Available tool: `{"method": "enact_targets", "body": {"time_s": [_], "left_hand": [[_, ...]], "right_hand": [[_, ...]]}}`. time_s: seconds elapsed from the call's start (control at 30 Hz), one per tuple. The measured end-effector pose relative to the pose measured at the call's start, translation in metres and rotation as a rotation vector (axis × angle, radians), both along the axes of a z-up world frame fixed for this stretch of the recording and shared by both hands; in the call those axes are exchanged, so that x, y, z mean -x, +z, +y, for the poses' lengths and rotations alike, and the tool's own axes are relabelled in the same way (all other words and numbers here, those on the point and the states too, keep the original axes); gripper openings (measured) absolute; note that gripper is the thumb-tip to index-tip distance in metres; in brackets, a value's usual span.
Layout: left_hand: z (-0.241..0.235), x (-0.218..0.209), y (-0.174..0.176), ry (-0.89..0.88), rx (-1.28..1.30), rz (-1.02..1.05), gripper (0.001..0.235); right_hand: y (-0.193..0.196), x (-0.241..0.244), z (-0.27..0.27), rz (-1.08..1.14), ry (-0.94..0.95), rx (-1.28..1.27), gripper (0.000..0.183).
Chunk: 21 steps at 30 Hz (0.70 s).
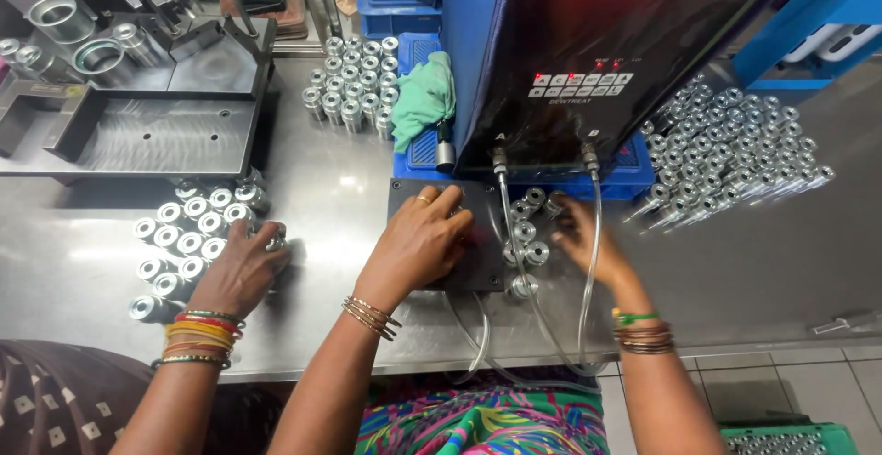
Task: Sorting and inspecting small cylindrical metal components using a measurement device
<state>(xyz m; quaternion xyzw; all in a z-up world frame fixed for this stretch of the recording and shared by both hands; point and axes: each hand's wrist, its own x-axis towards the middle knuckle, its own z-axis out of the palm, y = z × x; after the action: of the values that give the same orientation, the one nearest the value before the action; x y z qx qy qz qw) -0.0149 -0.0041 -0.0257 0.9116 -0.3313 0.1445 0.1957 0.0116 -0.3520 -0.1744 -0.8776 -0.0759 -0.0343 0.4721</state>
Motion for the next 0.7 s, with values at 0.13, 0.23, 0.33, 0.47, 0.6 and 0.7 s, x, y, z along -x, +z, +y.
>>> {"method": "enact_targets", "body": {"time_s": [0.13, 0.23, 0.33, 0.47, 0.6, 0.7], "left_hand": [[0.001, -0.005, -0.011, -0.068, -0.012, 0.052, 0.018], [-0.001, -0.003, -0.006, -0.089, 0.114, 0.067, 0.024], [-0.008, 0.001, -0.009, 0.138, 0.148, 0.104, 0.025], [-0.006, -0.002, -0.025, 0.219, 0.232, 0.055, 0.038], [0.0, -0.003, -0.027, 0.066, 0.329, -0.009, 0.033], [-0.004, -0.005, -0.021, 0.096, 0.267, -0.05, 0.033]], "right_hand": [[0.015, 0.005, 0.043, -0.323, -0.057, 0.288, 0.064], [-0.011, -0.008, 0.037, -0.458, -0.163, 0.373, 0.057], [-0.017, -0.005, 0.024, -0.281, -0.241, 0.273, 0.047], [-0.012, 0.014, -0.012, -0.088, -0.401, -0.064, 0.055], [0.019, 0.036, -0.042, -0.13, -0.465, -0.405, 0.053], [0.063, 0.041, -0.031, -0.23, -0.438, -0.477, 0.049]]}}
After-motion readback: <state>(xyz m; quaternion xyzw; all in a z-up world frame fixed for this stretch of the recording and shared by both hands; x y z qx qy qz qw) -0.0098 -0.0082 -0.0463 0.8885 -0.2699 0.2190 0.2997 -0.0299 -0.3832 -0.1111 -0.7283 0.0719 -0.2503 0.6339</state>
